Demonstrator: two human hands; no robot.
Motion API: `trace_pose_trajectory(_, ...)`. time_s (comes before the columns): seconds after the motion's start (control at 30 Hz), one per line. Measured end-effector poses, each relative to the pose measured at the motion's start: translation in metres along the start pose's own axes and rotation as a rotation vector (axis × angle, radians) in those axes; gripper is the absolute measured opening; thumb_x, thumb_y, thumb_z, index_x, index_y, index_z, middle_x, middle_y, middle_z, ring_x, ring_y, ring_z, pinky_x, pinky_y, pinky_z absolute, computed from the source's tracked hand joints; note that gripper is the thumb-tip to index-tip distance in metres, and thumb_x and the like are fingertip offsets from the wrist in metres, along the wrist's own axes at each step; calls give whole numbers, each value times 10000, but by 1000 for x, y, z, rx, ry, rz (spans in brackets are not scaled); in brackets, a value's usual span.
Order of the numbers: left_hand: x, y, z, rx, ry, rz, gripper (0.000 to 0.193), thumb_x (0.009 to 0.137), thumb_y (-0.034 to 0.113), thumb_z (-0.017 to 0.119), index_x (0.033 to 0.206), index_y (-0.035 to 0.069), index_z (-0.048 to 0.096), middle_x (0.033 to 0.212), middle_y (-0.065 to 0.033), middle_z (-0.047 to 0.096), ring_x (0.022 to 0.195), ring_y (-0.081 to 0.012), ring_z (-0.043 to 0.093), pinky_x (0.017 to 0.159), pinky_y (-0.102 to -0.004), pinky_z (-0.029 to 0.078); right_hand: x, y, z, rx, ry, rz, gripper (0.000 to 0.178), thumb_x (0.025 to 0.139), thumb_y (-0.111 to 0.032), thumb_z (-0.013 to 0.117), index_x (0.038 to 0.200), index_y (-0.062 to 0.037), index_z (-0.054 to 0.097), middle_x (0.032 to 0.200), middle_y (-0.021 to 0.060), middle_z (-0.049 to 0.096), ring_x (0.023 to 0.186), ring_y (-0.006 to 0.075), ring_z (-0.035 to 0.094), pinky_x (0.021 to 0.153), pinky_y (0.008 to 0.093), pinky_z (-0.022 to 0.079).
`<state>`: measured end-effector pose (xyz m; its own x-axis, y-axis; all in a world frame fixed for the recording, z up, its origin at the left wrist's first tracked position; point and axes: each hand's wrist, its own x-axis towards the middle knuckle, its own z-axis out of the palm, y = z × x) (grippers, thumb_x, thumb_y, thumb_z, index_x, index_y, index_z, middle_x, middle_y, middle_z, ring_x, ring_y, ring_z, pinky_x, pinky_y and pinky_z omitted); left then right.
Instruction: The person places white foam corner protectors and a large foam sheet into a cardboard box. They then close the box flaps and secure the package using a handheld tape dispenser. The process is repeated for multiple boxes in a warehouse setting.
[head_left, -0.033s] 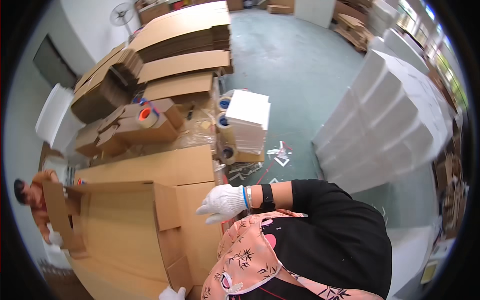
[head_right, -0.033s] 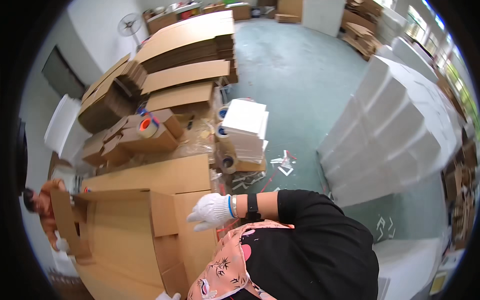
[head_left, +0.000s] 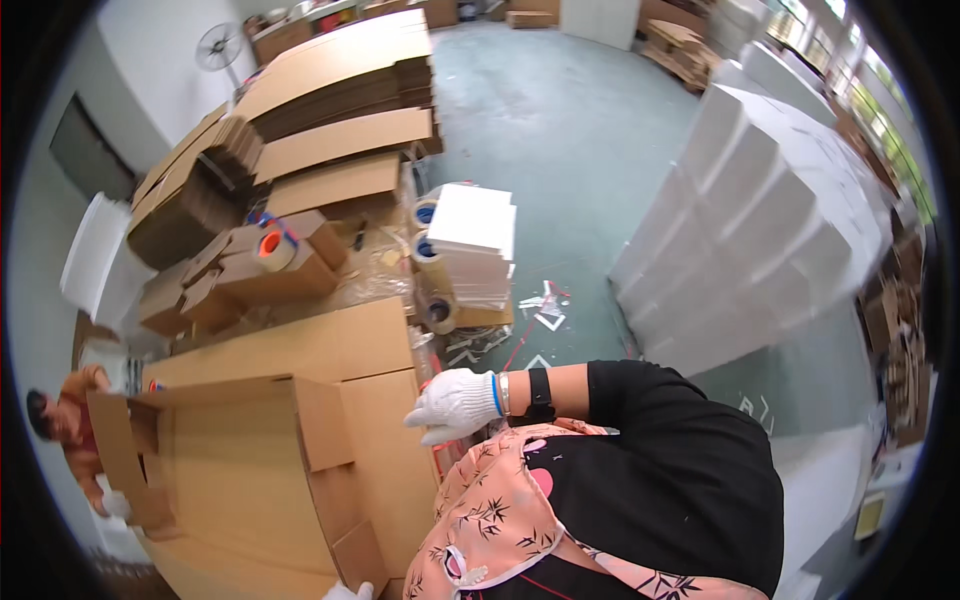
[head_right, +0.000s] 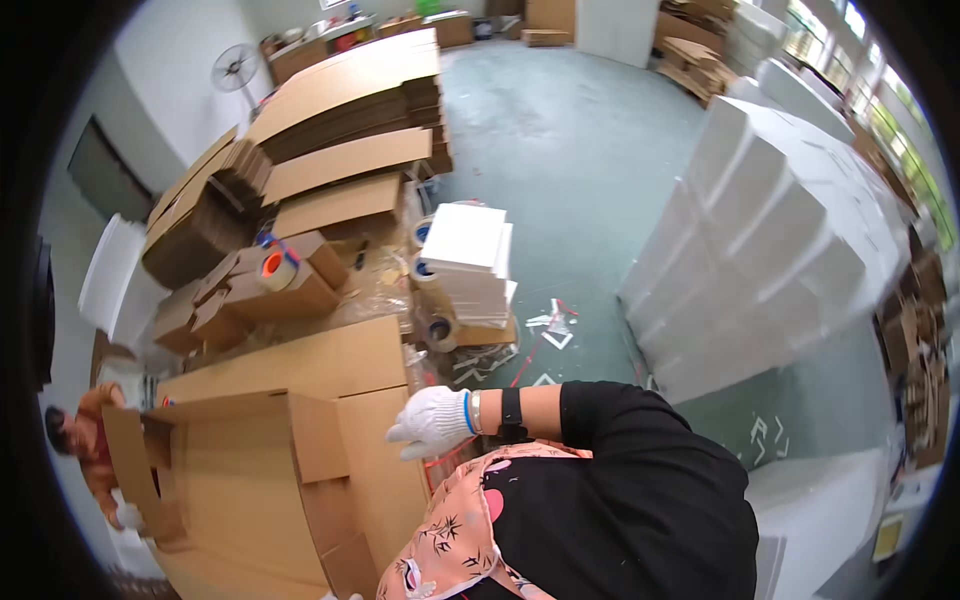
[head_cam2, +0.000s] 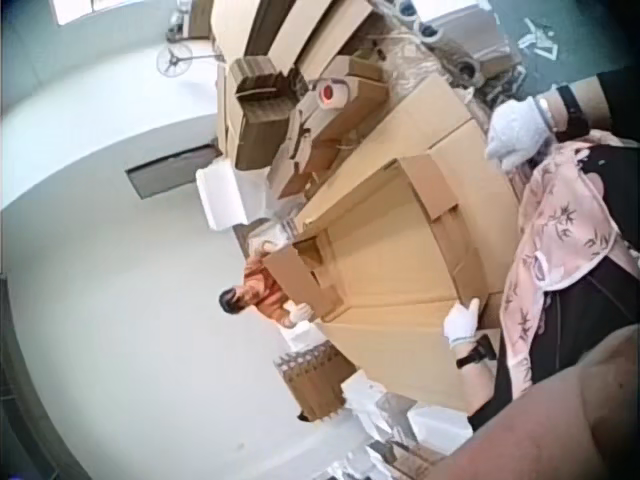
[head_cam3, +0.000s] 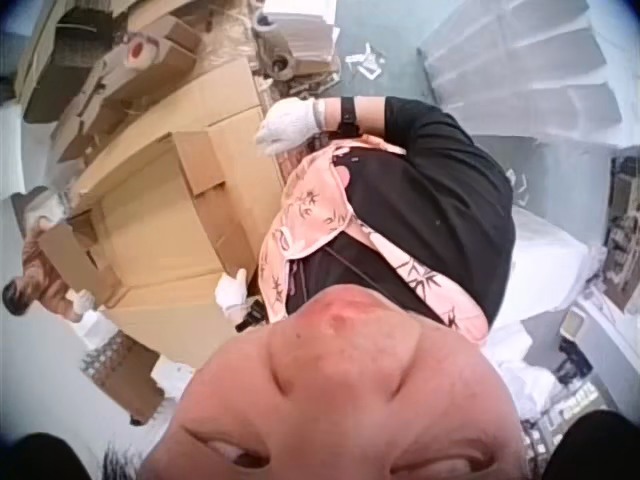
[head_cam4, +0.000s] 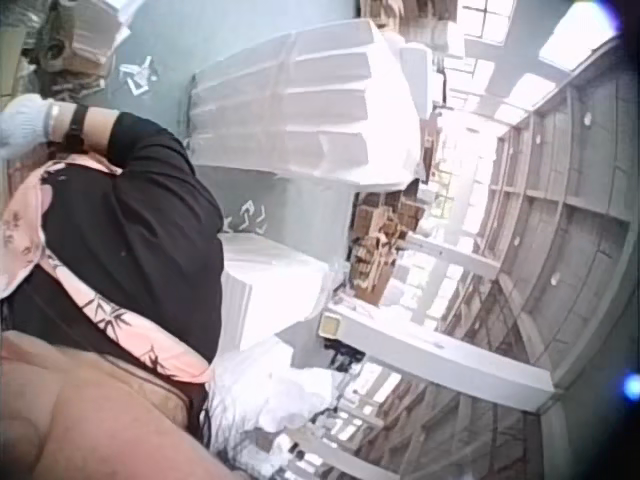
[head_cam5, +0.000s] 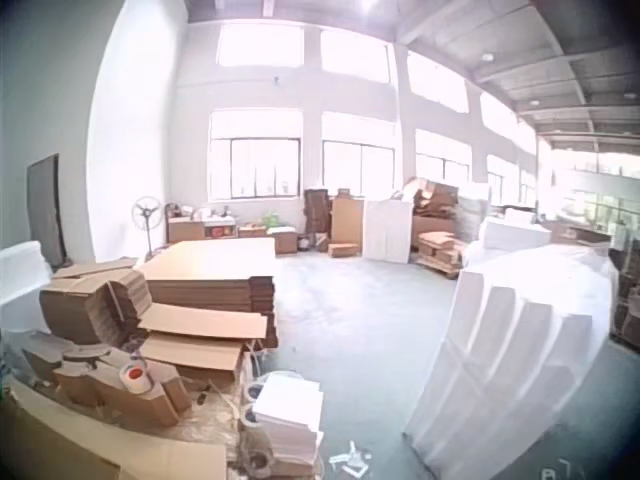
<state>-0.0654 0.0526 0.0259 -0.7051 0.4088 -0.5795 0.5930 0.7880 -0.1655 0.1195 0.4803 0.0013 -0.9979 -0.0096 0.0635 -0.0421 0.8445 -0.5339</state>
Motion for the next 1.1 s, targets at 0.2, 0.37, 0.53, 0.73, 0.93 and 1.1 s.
trace_pose_trajectory(0.2,-28,7,23,63,49,18,583,813,571,619,969,15,699,964,-228,697,911,-420,658,795,-511,509,-238,7,-6,-120,63,643,331,864,-377,572,987,-82,656,832,162,676,808,381,660,712,481,526)
trace_pose_trajectory(0.37,-25,4,33,21,51,7,547,816,492,637,1039,-4,689,1009,-246,690,948,-433,647,822,-505,499,-438,18,-85,-596,831,1087,357,823,-306,642,1083,-65,678,1048,167,690,992,345,646,890,424,511)
trace_pose_trajectory(0.53,-28,24,20,4,116,-17,558,809,465,649,1105,-7,674,1066,-254,680,1012,-439,628,876,-500,482,-667,-11,-174,-1284,1244,1669,316,830,-257,662,1083,-68,674,1089,188,666,1083,356,611,940,463,493)
trace_pose_trajectory(0.73,-16,16,25,155,-20,-215,659,813,577,595,1192,43,665,1164,-200,669,1133,-361,613,954,-448,476,-728,-30,-232,-861,1137,2293,513,779,-413,684,1174,-89,638,1159,213,638,1111,387,608,927,495,508)
trace_pose_trajectory(0.93,-11,30,27,290,47,-327,693,798,620,603,1159,34,685,1163,-184,678,1117,-334,636,935,-438,491,-789,-5,-209,-987,1223,2279,583,776,-517,705,1140,-68,630,1088,271,629,1068,408,614,899,506,507)
trace_pose_trajectory(1.1,-3,20,35,268,59,-401,680,778,629,622,1125,50,707,1177,-171,677,1115,-302,645,927,-422,495,-794,-27,-212,-1043,1390,2090,560,768,-478,724,1140,-69,635,1070,245,648,1043,392,615,901,469,490)
